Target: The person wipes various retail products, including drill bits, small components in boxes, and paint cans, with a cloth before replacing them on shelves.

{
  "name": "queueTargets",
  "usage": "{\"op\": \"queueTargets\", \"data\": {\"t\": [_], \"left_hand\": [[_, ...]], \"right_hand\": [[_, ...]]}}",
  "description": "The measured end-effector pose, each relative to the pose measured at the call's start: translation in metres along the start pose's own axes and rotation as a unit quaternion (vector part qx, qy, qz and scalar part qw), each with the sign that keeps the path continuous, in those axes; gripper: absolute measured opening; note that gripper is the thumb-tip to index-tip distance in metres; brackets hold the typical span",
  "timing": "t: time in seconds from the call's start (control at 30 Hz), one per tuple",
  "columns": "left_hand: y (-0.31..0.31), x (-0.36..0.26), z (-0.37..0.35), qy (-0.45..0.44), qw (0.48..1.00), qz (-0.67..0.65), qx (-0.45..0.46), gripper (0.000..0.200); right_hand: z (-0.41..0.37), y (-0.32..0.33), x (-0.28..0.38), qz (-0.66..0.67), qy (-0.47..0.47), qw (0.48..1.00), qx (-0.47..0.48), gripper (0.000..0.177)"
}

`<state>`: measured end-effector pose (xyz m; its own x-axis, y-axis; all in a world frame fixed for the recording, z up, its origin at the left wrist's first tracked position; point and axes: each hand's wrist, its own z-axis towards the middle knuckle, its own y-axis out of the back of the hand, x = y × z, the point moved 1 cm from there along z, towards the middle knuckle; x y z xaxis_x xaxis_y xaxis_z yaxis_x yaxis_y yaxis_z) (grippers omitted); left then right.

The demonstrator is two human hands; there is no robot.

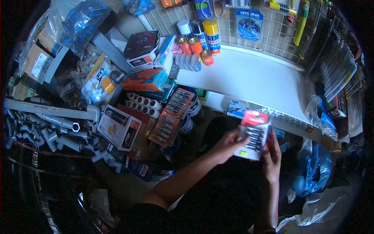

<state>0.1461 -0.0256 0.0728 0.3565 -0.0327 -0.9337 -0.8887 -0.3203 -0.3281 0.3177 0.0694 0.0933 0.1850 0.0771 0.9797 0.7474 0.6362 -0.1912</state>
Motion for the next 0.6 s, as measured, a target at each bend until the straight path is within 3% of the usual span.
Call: {"op": "queueTargets", "data": {"t": [0.03,0.1,0.17,0.23,0.27,0.37,0.4,0.5,0.53,0.6], "left_hand": [[0.018,-0.004,-0.005,-0.018,1.0,-0.013,-0.017,0.032],[0.058,-0.049,-0.021,-0.078,0.97,0.197,-0.118,0.034],[0.109,-0.068,-0.035,-0.146,0.92,0.295,-0.213,0.037],[0.145,-0.097,-0.055,-0.053,0.891,0.344,-0.291,0.033],[0.171,-0.1,-0.062,-0.075,0.871,0.386,-0.295,0.032],[0.245,-0.089,-0.072,-0.075,0.849,0.413,-0.321,0.03],[0.25,-0.092,-0.072,-0.065,0.848,0.406,-0.333,0.029],[0.238,-0.1,-0.077,-0.015,0.71,0.598,-0.372,0.029],[0.257,-0.09,-0.076,0.043,0.669,0.639,-0.377,0.032],[0.232,-0.085,-0.075,-0.009,0.607,0.693,-0.39,0.033]], "right_hand": [[-0.001,0.002,-0.002,0.006,-0.018,1.0,0.019,0.058],[-0.004,0.017,-0.009,0.019,-0.056,0.997,0.058,0.057],[-0.006,0.033,-0.033,-0.008,-0.073,0.997,0.017,0.04],[-0.006,0.051,-0.052,-0.022,-0.075,0.997,0.027,0.031],[-0.007,0.068,-0.088,-0.087,-0.054,0.995,-0.005,0.027],[-0.011,0.082,-0.103,-0.062,-0.185,0.98,-0.027,0.029],[-0.006,0.086,-0.108,-0.147,-0.135,0.98,-0.023,0.029],[-0.002,0.083,-0.11,-0.121,-0.113,0.986,-0.025,0.019],[-0.003,0.079,-0.107,-0.093,-0.127,0.987,-0.026,0.02],[-0.003,0.074,-0.098,-0.112,-0.118,0.987,-0.011,0.022]]}}
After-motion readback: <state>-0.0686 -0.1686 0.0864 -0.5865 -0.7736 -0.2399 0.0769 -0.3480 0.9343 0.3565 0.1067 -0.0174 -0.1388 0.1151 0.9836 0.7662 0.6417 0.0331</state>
